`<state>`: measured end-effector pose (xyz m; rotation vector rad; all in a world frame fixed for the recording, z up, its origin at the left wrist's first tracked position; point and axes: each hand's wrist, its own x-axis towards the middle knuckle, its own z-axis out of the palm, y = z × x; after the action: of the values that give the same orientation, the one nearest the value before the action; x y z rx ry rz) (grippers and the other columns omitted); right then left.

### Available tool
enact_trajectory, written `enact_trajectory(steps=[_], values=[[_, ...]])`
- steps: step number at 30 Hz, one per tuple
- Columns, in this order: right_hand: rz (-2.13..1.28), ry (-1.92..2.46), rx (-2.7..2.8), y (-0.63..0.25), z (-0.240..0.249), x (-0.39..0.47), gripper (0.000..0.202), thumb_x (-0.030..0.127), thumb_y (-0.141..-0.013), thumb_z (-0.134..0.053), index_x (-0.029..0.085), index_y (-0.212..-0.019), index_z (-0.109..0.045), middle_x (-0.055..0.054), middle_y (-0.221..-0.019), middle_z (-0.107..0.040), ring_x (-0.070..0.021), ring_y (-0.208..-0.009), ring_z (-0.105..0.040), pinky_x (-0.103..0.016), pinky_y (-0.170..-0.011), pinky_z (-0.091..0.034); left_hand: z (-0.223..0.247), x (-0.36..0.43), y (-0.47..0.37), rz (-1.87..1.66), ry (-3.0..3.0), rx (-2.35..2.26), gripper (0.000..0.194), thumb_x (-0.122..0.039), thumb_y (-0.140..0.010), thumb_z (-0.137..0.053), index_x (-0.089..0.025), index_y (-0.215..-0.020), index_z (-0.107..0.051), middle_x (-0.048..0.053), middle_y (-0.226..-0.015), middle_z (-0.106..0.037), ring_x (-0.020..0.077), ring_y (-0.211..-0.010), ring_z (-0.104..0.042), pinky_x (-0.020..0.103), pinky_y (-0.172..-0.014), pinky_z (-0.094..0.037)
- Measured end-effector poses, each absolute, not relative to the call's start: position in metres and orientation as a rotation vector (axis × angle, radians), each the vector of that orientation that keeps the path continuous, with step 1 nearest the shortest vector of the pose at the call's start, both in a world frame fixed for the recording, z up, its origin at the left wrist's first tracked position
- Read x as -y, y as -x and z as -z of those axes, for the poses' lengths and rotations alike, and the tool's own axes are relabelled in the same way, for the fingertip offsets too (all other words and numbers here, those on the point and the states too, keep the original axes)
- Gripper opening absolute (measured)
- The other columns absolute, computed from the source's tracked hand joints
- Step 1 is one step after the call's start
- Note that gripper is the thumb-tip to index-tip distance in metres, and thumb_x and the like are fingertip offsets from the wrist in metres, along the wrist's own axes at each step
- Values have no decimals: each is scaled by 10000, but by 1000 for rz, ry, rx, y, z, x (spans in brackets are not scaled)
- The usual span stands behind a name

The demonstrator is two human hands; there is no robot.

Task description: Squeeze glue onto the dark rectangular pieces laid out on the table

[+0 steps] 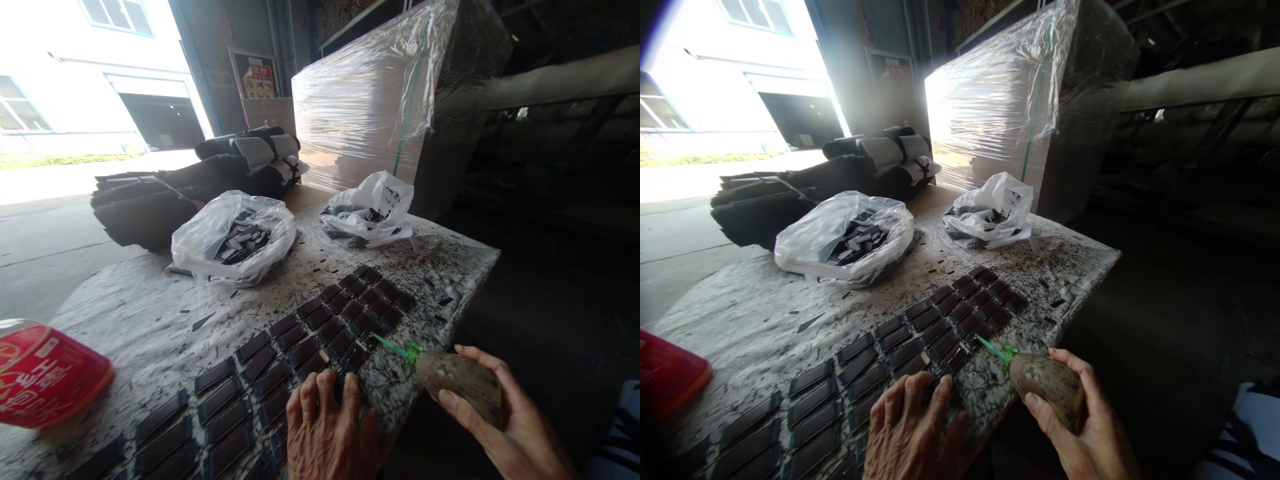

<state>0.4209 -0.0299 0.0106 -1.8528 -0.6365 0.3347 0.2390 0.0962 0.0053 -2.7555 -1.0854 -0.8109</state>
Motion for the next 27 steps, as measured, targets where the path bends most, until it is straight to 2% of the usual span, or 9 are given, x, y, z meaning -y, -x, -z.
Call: enact_trajectory(steps=[8,17,27], values=[[-353,1897,609,-425,-12,28,590,628,-691,-637,290,-1151,-488,-14,-1150,-596,-199,-1016,-587,-208,-795,-496,-7,-98,-239,850,2704,1011,283,-391,-848,-505,-244,-1062,-620,88,-1061,-546,292,-1005,-454,441,-862,-351],[-416,1870,599,-430,-12,27,608,620,-689,-653,304,-1173,-464,-22,-1172,-586,-221,-1038,-580,-254,-820,-504,-9,-101,-240,892,2668,956,255,-386,-835,-527,-253,-1025,-632,79,-1037,-563,281,-999,-458,418,-847,-349],[-428,1842,581,-432,-11,26,617,615,-673,-670,311,-1169,-462,-14,-1156,-594,-218,-1022,-589,-256,-824,-503,-9,-103,-239,940,2658,938,238,-402,-846,-517,-261,-992,-642,72,-1028,-572,277,-992,-462,408,-835,-350]])
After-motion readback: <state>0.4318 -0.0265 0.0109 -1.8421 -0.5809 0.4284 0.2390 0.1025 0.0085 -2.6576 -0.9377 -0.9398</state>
